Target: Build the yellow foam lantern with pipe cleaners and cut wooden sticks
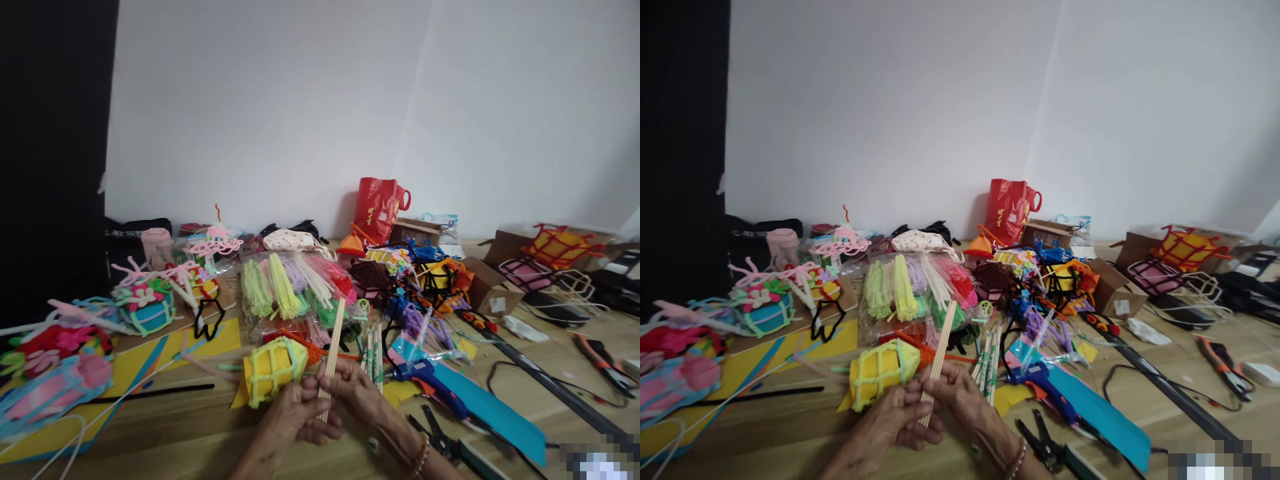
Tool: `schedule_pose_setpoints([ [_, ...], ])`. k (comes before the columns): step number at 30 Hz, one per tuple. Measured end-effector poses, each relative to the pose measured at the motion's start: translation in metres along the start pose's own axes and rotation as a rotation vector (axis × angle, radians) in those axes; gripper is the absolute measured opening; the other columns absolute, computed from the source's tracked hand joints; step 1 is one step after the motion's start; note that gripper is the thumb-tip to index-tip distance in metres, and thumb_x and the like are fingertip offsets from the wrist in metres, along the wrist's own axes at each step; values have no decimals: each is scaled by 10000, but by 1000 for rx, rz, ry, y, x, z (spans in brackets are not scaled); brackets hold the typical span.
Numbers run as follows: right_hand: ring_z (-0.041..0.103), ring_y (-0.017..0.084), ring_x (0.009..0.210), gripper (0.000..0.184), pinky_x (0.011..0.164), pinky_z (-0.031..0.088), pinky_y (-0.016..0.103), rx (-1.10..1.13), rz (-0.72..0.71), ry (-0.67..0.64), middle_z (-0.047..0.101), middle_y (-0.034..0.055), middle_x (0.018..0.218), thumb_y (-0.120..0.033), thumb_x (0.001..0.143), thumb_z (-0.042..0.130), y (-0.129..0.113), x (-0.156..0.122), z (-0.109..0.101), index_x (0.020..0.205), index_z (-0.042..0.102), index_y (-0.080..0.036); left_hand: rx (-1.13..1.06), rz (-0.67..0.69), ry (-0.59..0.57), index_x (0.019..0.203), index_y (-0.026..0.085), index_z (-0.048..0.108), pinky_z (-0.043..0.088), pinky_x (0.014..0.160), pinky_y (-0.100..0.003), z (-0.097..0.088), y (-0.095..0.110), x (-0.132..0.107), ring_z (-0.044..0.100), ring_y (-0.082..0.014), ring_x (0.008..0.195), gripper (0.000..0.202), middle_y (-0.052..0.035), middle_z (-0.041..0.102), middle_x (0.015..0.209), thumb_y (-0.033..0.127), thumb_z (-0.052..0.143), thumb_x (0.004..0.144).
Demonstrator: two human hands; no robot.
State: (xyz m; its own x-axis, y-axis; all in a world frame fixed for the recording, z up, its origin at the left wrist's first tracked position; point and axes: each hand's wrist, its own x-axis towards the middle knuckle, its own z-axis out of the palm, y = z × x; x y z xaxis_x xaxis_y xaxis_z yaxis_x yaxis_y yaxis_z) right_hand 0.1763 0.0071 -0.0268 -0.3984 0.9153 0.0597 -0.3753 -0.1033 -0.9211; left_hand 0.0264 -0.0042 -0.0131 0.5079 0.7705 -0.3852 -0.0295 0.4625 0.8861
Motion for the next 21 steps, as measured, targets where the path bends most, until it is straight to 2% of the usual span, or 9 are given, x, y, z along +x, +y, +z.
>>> schedule_pose_setpoints([
  [4,494,90,528,308,492,388,215,-78,-5,19,656,40,763,-422,739,725,-2,-1,4,847,673,-139,27,24,9,835,124,636,457,492,-190,-3,-1,1,714,-177,622,554,-58,736,689,548,797,517],
  [9,601,163,766,336,718,456,288,-246,-11,24,664,32,846,-465,836,606,-32,-6,6,956,673,-158,42,95,26,801,117,656,461,523,-198,-8,-1,-2,722,-188,664,481,-82,748,736,544,753,602],
  [11,607,188,811,320,712,451,294,-416,7,13,663,38,875,-447,866,562,-54,-15,5,977,666,-164,39,98,28,810,118,659,460,522,-199,-9,0,-2,721,-187,659,476,-77,747,731,537,752,605],
  [13,593,178,778,279,646,432,265,-935,-14,13,662,29,889,-403,879,527,-76,-31,1,1022,640,-191,35,86,29,801,119,660,461,519,-200,-10,1,-2,718,-184,649,475,-71,744,725,533,760,592],
  [14,588,183,777,234,658,423,270,-1013,-10,26,667,37,883,-362,865,545,-86,-41,-3,963,658,-181,35,86,29,797,118,661,462,522,-199,-10,1,-2,718,-183,653,468,-70,744,732,529,759,594],
  [15,587,184,783,199,666,417,269,-1071,-3,42,671,39,880,-323,860,540,-92,-53,-9,920,668,-182,33,90,26,794,117,662,463,524,-198,-10,2,-2,719,-183,662,458,-71,744,744,522,757,602],
  [17,581,161,674,167,589,396,249,-1351,57,64,666,11,766,-275,848,504,-97,-82,-28,826,652,-201,27,107,17,789,114,662,464,529,-195,-10,2,-2,721,-185,682,431,-76,744,768,503,748,623],
  [19,573,167,567,140,516,376,259,-1618,128,130,648,8,655,-197,773,500,-90,-116,-59,727,631,-216,21,119,14,775,112,658,465,531,-194,-9,3,-3,722,-186,690,405,-81,743,776,485,739,641],
  [21,649,228,661,173,582,446,300,-1811,75,245,707,46,735,-163,693,524,-73,-150,-98,763,659,-244,16,115,18,772,111,657,465,532,-195,-7,4,-4,722,-187,690,391,-81,742,771,473,736,648],
])
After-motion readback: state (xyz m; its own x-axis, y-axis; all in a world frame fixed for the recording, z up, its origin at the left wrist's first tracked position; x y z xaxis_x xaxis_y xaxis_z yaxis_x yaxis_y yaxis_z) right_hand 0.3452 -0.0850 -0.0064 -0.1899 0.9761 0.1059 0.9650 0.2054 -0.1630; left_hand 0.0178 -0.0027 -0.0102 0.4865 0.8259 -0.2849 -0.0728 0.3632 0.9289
